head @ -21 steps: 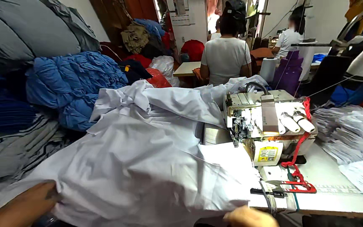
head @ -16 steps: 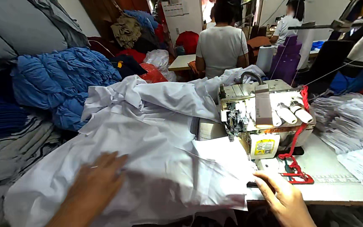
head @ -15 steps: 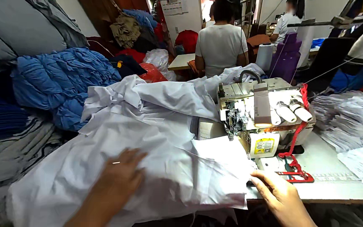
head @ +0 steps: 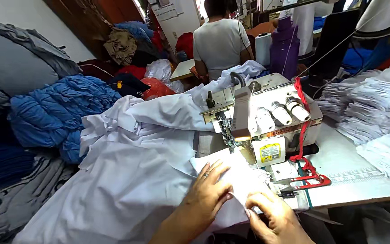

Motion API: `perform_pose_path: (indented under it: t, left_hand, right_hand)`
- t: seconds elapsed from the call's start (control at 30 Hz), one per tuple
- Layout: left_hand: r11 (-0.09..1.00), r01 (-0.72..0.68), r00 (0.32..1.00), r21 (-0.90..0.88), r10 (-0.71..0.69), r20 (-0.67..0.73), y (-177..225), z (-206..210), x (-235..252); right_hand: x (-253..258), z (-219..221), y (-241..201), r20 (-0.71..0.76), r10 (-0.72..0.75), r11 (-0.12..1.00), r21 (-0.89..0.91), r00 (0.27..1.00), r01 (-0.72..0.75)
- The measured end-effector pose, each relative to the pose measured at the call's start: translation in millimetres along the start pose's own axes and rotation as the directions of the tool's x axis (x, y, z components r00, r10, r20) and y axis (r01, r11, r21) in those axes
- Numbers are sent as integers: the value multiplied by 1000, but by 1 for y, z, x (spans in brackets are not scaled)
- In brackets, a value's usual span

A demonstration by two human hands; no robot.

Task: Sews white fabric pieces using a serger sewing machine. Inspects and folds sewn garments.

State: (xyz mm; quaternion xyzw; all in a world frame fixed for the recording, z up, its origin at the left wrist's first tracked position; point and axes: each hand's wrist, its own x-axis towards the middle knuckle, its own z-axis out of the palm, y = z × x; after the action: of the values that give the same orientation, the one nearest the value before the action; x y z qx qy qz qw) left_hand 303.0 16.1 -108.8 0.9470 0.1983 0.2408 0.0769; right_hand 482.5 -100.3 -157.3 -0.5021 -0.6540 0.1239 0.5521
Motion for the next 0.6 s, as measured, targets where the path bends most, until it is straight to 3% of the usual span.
perform_pose_path:
  t: [0.1,0.27,0.4,0.5,0.6]
  left_hand:
    - [982,31,999,-185,-25,35,4,-25,-3]
    - [941,41,999,-337,-47,-11,4,-50,7]
    - [947,112,986,-301,-142,-83,-4,-41,28]
    - [923,279,949,-263,-308,-74,-7,-29,42]
    - [897,348,923,-271,-378,-66,-13,-17,47]
  right_hand:
    - [-4,1,-4,122,61,970,226,991,-88]
    - [-14,-1,0,258,101,938,296,961,-178]
    - [-9,-11,0,175,256,854,419,951,-308]
    - [-5,-10,3,80,380,844,377,921,-381]
    - [-2,-4,6,54,436,844,323,899,-428]
